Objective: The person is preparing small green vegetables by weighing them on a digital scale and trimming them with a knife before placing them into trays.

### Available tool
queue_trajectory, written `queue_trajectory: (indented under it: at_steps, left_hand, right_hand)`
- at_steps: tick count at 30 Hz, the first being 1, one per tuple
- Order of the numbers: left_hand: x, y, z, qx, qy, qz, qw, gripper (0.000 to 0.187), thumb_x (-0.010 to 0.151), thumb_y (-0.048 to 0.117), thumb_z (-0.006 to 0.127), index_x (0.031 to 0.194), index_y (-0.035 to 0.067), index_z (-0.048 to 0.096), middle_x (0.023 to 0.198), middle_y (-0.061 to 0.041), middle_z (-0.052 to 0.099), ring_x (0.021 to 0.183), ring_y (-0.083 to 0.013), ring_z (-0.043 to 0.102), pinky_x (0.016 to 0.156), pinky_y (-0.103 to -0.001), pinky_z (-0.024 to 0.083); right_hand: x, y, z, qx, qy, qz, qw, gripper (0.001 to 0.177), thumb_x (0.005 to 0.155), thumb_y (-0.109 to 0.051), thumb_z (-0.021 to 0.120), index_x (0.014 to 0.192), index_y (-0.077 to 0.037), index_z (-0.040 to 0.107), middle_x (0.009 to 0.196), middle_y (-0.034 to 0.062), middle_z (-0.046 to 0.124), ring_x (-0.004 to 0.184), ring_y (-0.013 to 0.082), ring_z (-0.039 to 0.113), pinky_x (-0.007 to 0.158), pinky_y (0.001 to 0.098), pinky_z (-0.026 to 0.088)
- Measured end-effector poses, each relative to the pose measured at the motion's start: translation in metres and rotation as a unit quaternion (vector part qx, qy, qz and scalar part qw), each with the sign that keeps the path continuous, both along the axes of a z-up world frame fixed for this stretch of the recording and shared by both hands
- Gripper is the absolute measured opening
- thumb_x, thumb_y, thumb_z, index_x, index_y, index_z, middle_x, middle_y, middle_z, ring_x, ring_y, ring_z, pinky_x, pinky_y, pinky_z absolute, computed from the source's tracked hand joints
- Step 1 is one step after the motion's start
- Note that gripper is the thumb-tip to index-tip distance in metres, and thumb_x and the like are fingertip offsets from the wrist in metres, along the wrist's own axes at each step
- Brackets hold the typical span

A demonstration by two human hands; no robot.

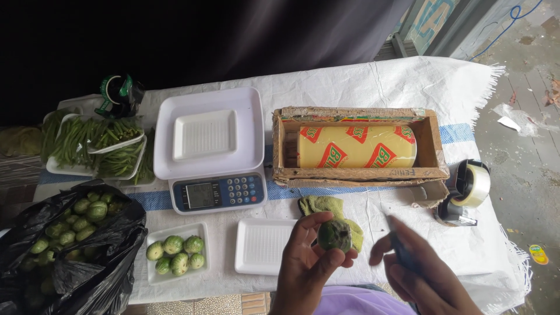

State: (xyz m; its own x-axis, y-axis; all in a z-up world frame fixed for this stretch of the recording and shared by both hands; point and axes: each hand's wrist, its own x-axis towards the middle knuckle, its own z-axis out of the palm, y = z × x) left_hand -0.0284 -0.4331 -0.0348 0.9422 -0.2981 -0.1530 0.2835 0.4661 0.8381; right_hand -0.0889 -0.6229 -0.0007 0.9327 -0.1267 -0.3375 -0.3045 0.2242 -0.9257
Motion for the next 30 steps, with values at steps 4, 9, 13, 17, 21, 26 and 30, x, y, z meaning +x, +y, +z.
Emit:
queue_trajectory:
  at_steps: [4, 9, 13, 17, 21, 26, 30]
  left_hand:
    - [0.001, -0.002, 0.001, 0.001, 0.011, -0.004, 1.000, 0.062, 0.091, 0.044, 0.069, 0.139, 0.008, 0.052, 0.132, -0.018, 0.066, 0.097, -0.0336, 0.078, 0.085, -0.038, 0.063]
    - [0.001, -0.003, 0.006, -0.005, -0.048, 0.034, 0.998, 0.048, 0.094, 0.021, 0.070, 0.135, 0.006, 0.052, 0.137, -0.022, 0.066, 0.111, -0.0262, 0.071, 0.091, -0.042, 0.062]
    - [0.002, -0.004, 0.012, 0.010, -0.074, 0.051, 0.996, 0.065, 0.091, 0.022, 0.077, 0.145, 0.004, 0.047, 0.141, -0.020, 0.062, 0.122, -0.0252, 0.066, 0.100, -0.036, 0.055]
    - [0.000, -0.005, 0.010, 0.009, -0.062, 0.060, 0.996, 0.061, 0.087, 0.013, 0.079, 0.141, 0.003, 0.052, 0.141, -0.022, 0.064, 0.124, -0.0262, 0.067, 0.104, -0.037, 0.055]
    - [0.000, -0.005, 0.008, 0.006, -0.076, 0.064, 0.995, 0.059, 0.087, 0.009, 0.079, 0.139, 0.004, 0.052, 0.142, -0.023, 0.063, 0.125, -0.0251, 0.066, 0.105, -0.037, 0.054]
    - [-0.001, -0.004, 0.007, 0.005, -0.084, 0.071, 0.994, 0.059, 0.086, 0.009, 0.081, 0.138, 0.005, 0.053, 0.144, -0.024, 0.061, 0.128, -0.0262, 0.065, 0.105, -0.037, 0.054]
    - [0.000, -0.004, 0.006, -0.025, -0.102, 0.070, 0.992, 0.058, 0.086, 0.005, 0.080, 0.137, 0.003, 0.051, 0.145, -0.028, 0.059, 0.130, -0.0294, 0.063, 0.104, -0.039, 0.055]
  right_hand:
    - [-0.006, -0.019, -0.032, 0.067, 0.085, 0.011, 0.994, 0.067, 0.086, -0.011, 0.066, 0.154, -0.006, 0.065, 0.098, 0.0192, 0.068, 0.103, 0.0212, 0.064, 0.089, 0.0321, 0.043]
    - [0.014, -0.003, -0.009, 0.070, -0.077, 0.167, 0.980, 0.080, 0.093, -0.023, 0.070, 0.163, -0.006, 0.035, 0.082, 0.0071, 0.050, 0.070, 0.0153, 0.049, 0.060, 0.0245, 0.038]
    - [0.020, -0.009, 0.012, -0.245, 0.196, 0.195, 0.929, 0.080, 0.083, -0.037, 0.067, 0.158, -0.055, 0.047, 0.120, -0.0079, 0.085, 0.115, 0.0021, 0.074, 0.110, 0.0175, 0.039]
    - [0.023, -0.011, -0.001, -0.251, 0.098, 0.245, 0.931, 0.080, 0.081, -0.049, 0.069, 0.157, -0.046, 0.044, 0.128, -0.0022, 0.082, 0.123, 0.0059, 0.069, 0.108, 0.0246, 0.043]
    - [0.031, -0.008, 0.001, -0.166, -0.063, 0.251, 0.952, 0.074, 0.090, -0.047, 0.064, 0.156, -0.019, 0.048, 0.103, -0.0021, 0.080, 0.084, 0.0102, 0.065, 0.080, 0.0237, 0.048]
    - [0.032, -0.008, -0.003, -0.172, -0.087, 0.256, 0.947, 0.072, 0.092, -0.045, 0.062, 0.156, -0.016, 0.046, 0.114, -0.0015, 0.073, 0.089, 0.0096, 0.061, 0.080, 0.0251, 0.047]
    - [0.035, -0.005, 0.007, -0.158, -0.112, 0.264, 0.945, 0.069, 0.094, -0.042, 0.060, 0.155, -0.014, 0.044, 0.160, 0.0059, 0.056, 0.141, 0.0139, 0.056, 0.111, 0.0331, 0.040]
